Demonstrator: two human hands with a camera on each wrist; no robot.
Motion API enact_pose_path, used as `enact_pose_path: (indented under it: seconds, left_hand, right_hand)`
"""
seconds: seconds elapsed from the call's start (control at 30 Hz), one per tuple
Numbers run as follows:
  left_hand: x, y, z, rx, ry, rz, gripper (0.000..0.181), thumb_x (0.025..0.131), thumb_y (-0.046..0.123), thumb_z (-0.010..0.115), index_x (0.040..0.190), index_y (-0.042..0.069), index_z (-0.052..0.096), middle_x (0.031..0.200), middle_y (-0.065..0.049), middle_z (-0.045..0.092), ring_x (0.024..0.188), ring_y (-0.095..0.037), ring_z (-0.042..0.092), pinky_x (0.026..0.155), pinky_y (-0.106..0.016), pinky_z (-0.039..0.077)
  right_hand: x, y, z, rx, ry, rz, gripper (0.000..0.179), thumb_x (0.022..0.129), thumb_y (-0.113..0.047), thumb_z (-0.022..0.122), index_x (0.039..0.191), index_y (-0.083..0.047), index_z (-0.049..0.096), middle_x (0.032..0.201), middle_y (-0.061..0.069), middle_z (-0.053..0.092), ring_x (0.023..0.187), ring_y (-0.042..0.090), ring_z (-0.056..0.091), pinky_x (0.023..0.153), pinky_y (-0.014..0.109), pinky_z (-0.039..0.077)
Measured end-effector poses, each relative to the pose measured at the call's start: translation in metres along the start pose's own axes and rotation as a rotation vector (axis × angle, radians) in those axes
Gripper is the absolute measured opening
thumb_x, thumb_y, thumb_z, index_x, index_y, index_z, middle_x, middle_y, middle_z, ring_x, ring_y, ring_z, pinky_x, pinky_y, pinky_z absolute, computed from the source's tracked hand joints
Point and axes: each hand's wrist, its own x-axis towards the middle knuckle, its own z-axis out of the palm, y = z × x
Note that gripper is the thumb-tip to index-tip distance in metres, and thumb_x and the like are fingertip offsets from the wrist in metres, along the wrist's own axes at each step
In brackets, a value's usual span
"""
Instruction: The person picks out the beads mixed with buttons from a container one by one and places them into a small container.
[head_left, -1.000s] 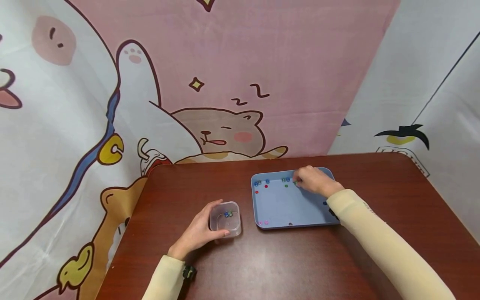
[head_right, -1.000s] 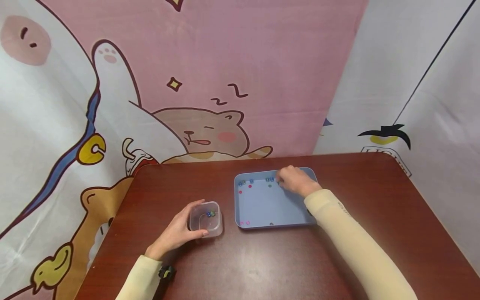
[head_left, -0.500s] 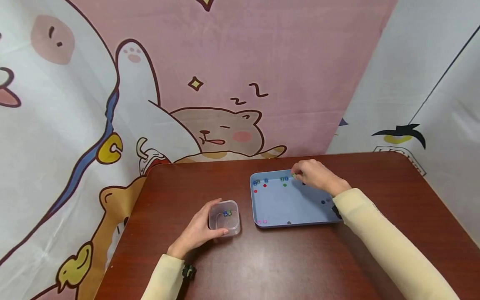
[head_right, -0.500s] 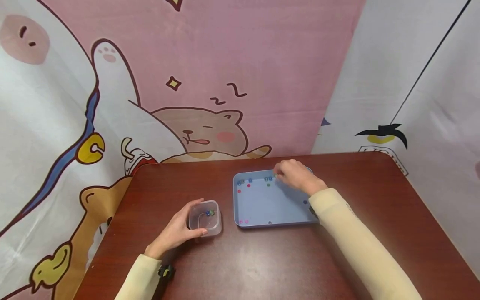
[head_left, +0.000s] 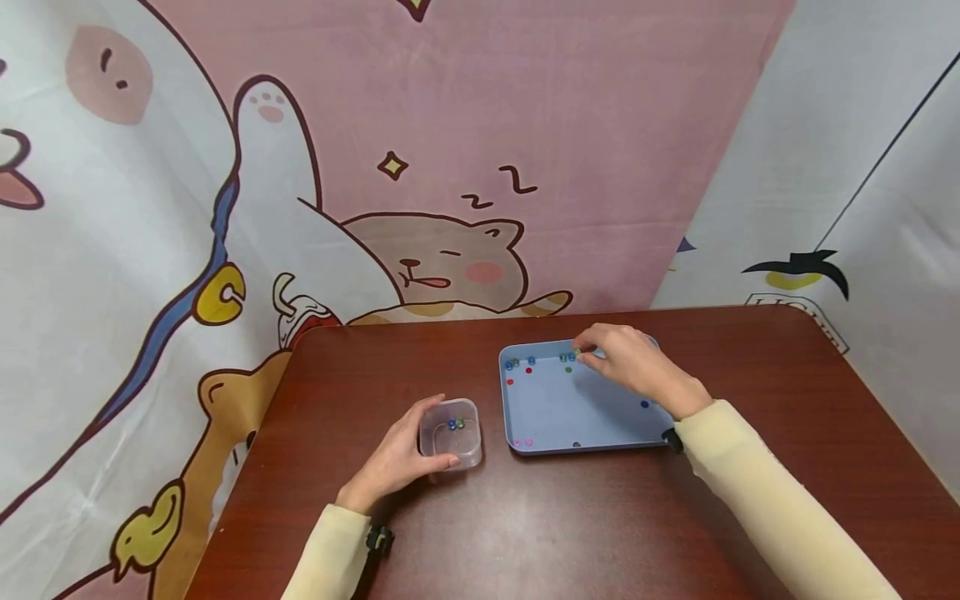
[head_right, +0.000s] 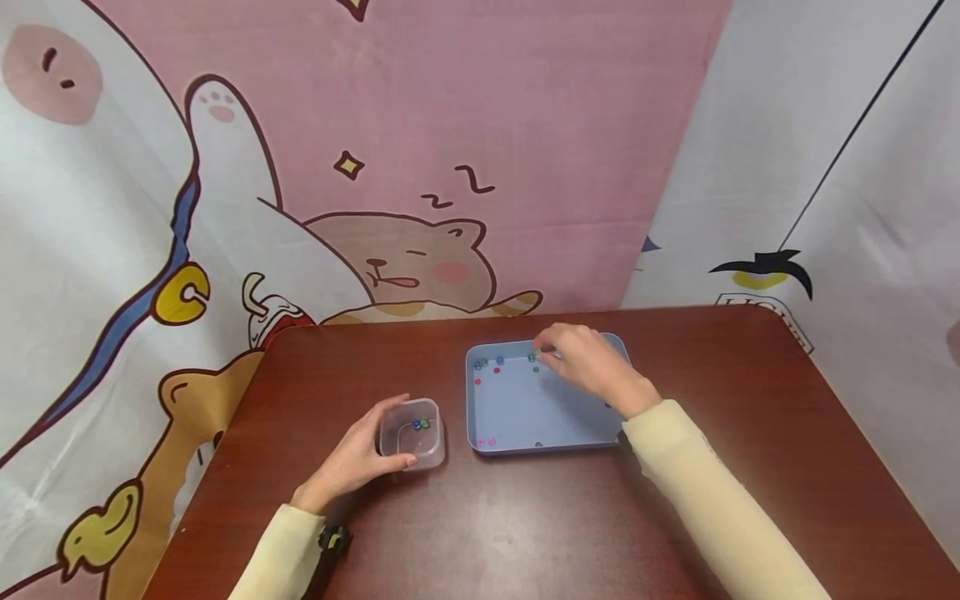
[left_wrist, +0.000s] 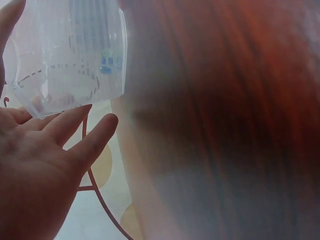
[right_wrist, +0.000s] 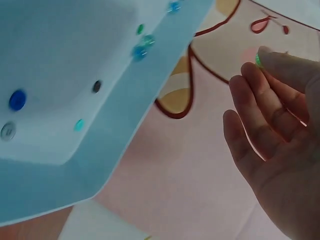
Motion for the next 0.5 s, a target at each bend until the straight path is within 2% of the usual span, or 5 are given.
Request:
enact_pose_path:
  seconds: [0.23,0.5]
  left_hand:
    - [0.0,0.0,-0.001,0.022,-0.017,-0.013,0.105,0.077,0.048,0.091,0.16,0.014,0.037,0.156,-0.006,0.046,0.133,-0.024,0.051,0.111,-0.053,0.042]
    - [0.0,-0.002,0.0,0.032,-0.015,-0.019,0.107,0.077,0.049,0.091,0.161,0.015,0.035,0.162,-0.003,0.04,0.141,-0.025,0.046,0.115,-0.052,0.039]
  right_hand:
    - [-0.009,-0.024,0.002,0.069,0.128,-0.087,0.018,0.092,-0.013,0.08,0.108,-0.009,0.076,0.104,0.0,0.074,0.096,0.02,0.071,0.08,0.042,0.057]
    - [-0.016,-0.05,0.009,0.113,0.225,-0.154,0.018,0.091,-0.015,0.081,0.109,-0.012,0.076,0.103,-0.005,0.072,0.093,0.015,0.071,0.075,0.039,0.056]
